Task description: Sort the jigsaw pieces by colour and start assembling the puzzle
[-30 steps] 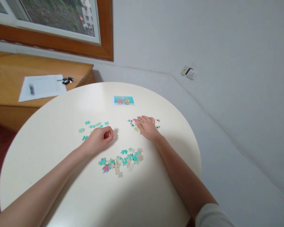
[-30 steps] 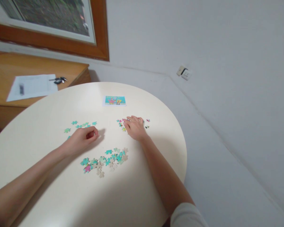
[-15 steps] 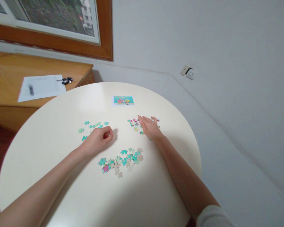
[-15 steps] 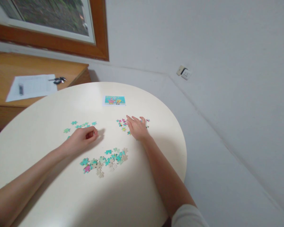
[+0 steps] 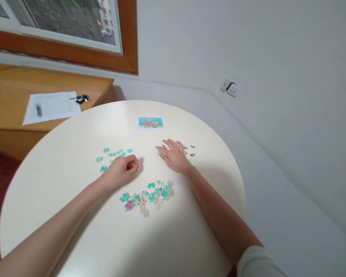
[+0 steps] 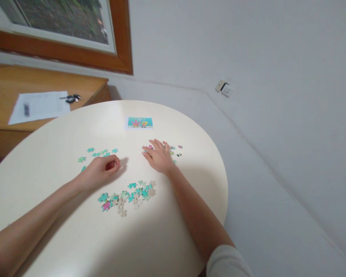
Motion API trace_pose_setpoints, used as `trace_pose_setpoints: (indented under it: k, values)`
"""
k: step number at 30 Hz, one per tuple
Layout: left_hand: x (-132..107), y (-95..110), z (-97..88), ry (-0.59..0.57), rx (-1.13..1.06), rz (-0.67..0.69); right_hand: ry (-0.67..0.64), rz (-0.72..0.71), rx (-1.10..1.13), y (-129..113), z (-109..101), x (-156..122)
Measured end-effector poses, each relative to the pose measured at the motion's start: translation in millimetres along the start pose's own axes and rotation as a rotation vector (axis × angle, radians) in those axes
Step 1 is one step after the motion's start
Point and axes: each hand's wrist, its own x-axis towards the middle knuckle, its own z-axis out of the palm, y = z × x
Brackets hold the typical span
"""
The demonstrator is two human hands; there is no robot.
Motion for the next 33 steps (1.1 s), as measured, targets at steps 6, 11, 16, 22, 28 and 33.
trace_pose_setpoints:
  k: [6, 11, 16, 22, 28, 33]
  values:
    - [0, 0, 0.6, -0.014, 0.018, -0.002, 0.0, 0.023, -0.004, 0, 3, 1]
    - [0, -4, 1.2, 0.005, 0.023, 0.015, 0.195, 0.134, 0.061, 17, -7, -2]
    - [1, -7, 1.0, 0.004, 0.018, 0.024, 0.256, 0.333, 0.086, 44, -15, -8]
    - [0, -4, -1.2, 0.01, 0.023, 0.024, 0.205, 0.302, 0.168, 47, -12, -9]
    - [0, -2, -2.2, 0.003, 0.03, 0.002, 0.067, 0.27, 0.139, 44, -11, -8]
    - [0, -2, -2.4, 0.001, 0.054, -0.003, 0.09, 0.257, 0.154, 46, -11, -9]
